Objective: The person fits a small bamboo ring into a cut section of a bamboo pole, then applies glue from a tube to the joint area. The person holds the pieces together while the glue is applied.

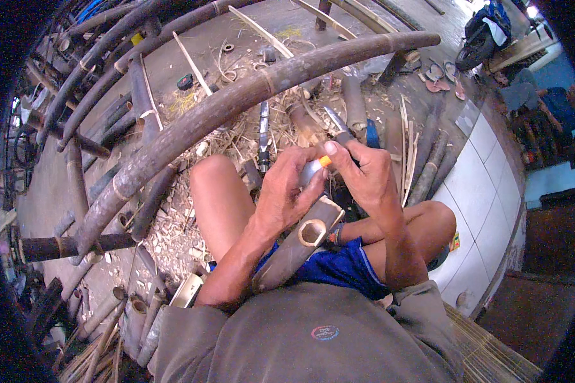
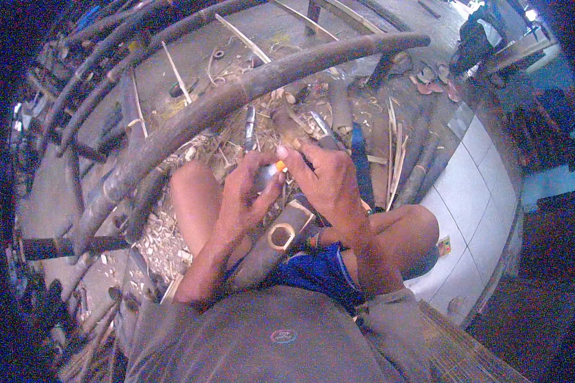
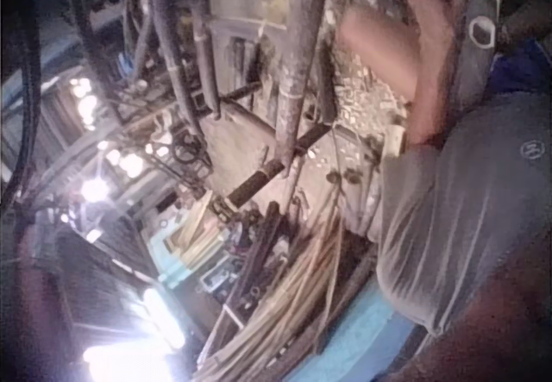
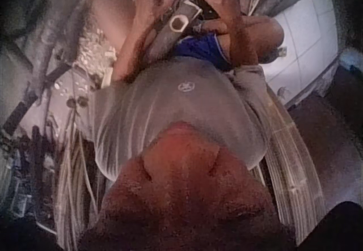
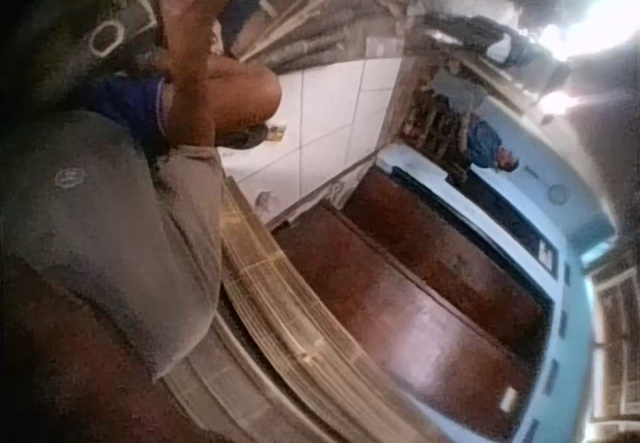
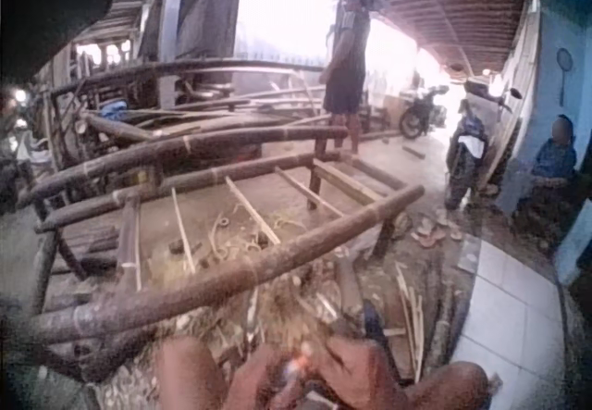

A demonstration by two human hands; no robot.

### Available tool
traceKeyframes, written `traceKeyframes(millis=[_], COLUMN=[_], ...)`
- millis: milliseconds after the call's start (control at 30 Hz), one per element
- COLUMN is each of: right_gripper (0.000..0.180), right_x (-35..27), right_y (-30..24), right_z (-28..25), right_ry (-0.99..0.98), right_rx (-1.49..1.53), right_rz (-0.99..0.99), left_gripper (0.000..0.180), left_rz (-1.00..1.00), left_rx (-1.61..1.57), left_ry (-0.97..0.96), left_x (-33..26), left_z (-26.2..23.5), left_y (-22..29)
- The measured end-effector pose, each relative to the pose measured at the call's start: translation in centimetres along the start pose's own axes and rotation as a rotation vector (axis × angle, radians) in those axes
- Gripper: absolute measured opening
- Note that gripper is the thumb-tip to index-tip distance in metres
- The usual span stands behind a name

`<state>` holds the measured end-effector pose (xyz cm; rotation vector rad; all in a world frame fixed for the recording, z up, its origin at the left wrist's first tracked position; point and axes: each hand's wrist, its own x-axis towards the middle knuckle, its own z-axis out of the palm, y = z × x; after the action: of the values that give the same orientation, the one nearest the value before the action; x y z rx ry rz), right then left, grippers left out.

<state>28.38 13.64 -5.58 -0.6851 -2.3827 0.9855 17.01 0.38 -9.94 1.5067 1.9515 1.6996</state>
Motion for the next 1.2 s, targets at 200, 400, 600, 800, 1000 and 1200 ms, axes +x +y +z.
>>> traceKeyframes(millis=[200, 400, 600, 800, 1000, 1200], right_gripper=[0.033, 0.024, 0.017, 0.015, 0.016, 0.014], right_x=[0.1, 0.4, 0.4, 0.4, 0.5, 0.5], right_y=[1.1, 0.5, 0.3, 0.0, 0.1, 0.2], right_z=[0.4, -0.4, -1.1, -1.2, -0.6, -1.3], right_ry=[-0.055, -0.047, -0.161, -0.177, -0.179, -0.052], right_rx=[0.034, 0.046, 0.111, 0.073, 0.031, 0.028], right_rz=[0.014, -0.141, -0.101, -0.145, -0.081, -0.159], left_gripper=[0.029, 0.027, 0.025, 0.025, 0.025, 0.025], left_rz=[0.111, -0.011, -0.089, -0.188, -0.211, -0.257], left_rx=[0.006, -0.059, -0.119, -0.154, -0.168, -0.199], left_ry=[-0.027, -0.059, -0.044, -0.073, -0.069, -0.057], left_x=[-0.3, -0.5, -0.8, -1.0, -1.2, -1.5], left_z=[0.2, 0.3, 0.7, 0.4, 0.3, 0.5], left_y=[-1.3, -1.2, -1.0, -0.6, -0.6, -1.3])
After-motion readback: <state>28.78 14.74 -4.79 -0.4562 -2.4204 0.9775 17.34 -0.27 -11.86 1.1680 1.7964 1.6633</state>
